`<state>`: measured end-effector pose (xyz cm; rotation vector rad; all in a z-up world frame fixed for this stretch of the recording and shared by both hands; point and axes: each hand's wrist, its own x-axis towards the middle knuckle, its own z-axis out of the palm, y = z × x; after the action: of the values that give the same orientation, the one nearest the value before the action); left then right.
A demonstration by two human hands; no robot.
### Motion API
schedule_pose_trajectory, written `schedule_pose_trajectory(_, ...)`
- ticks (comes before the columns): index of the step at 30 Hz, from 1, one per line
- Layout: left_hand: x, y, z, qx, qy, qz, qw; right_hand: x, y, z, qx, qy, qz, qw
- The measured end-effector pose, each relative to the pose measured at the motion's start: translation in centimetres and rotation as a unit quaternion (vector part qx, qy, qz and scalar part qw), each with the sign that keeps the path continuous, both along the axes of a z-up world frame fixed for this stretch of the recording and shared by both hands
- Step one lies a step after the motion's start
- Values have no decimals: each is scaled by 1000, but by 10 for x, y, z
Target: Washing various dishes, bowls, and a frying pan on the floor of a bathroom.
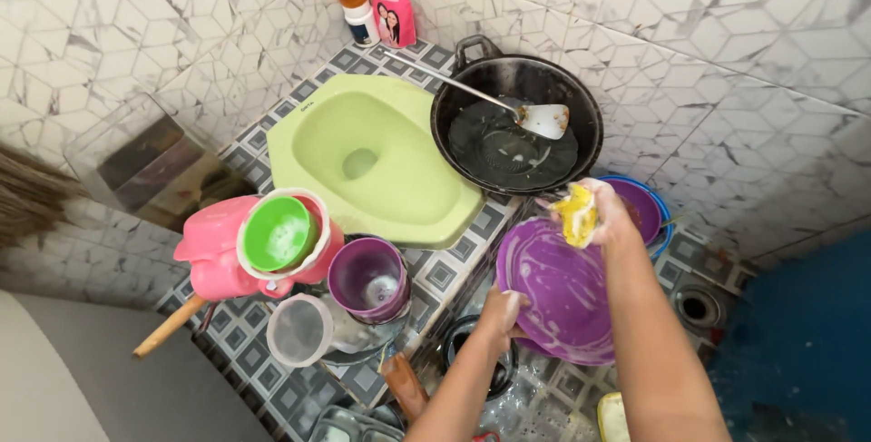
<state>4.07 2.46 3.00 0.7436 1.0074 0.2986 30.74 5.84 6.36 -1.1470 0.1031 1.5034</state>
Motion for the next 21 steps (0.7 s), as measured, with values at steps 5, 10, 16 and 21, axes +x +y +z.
schedule_pose_trajectory(5, -3, 0, 0, 8, 6, 5, 1000, 28, 27, -118, 75, -68, -120, 988)
schedule_pose_trajectory(10, -9, 7, -39, 7, -19, 16, 1000, 1, -24, -101, 98, -99, -201, 970)
schedule_pose_trajectory(16, -24, 15, 2, 10, -41, 74, 996, 21, -74, -1, 106, -131, -216, 962)
schedule_pose_trajectory(21, -4, 48, 29, 34, -78, 82, 993, 75, -114, 6, 121, -160, -238, 950)
